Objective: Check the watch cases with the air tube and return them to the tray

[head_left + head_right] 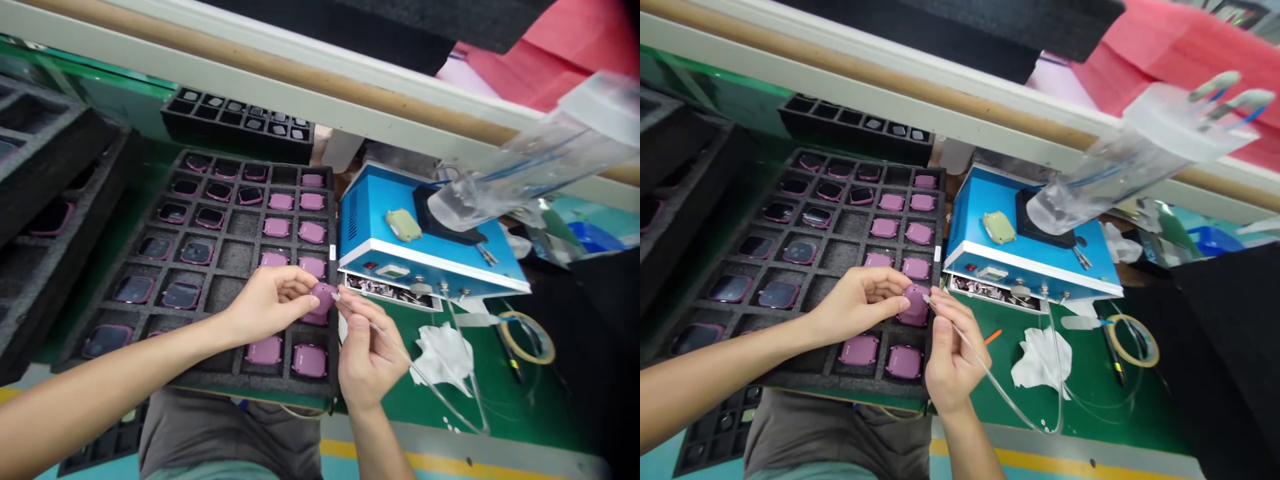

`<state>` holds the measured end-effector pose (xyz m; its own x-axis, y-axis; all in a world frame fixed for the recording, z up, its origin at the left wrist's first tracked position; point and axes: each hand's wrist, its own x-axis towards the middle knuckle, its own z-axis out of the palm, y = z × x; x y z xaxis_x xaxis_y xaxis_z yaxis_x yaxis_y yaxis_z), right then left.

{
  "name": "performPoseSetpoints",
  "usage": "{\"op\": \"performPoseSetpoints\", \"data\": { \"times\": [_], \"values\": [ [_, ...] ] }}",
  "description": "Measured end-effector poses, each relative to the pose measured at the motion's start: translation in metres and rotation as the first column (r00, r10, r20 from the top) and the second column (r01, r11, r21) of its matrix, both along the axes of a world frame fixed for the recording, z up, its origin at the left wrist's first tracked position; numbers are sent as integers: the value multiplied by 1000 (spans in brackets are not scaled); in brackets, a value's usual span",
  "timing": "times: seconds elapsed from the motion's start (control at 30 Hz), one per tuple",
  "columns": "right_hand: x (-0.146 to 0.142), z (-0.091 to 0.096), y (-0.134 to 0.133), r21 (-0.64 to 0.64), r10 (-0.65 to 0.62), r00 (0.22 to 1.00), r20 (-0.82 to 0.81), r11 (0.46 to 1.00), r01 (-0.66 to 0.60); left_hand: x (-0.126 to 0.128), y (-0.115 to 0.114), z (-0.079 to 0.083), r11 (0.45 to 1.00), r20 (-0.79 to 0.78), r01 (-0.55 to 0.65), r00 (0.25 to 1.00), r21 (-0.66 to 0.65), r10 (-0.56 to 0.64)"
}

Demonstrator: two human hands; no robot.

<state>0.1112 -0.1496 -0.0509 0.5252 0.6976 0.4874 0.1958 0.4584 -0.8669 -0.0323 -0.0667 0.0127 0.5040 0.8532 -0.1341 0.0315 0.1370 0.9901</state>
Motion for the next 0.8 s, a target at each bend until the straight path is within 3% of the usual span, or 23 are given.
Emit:
{"op": "performPoseSetpoints", "data": {
  "times": [0.8],
  "values": [
    [1, 0, 1, 1, -6, 1000, -1, 1000, 6, -2, 0, 4, 995, -48, 29, 999, 96, -24]
  ]
}}
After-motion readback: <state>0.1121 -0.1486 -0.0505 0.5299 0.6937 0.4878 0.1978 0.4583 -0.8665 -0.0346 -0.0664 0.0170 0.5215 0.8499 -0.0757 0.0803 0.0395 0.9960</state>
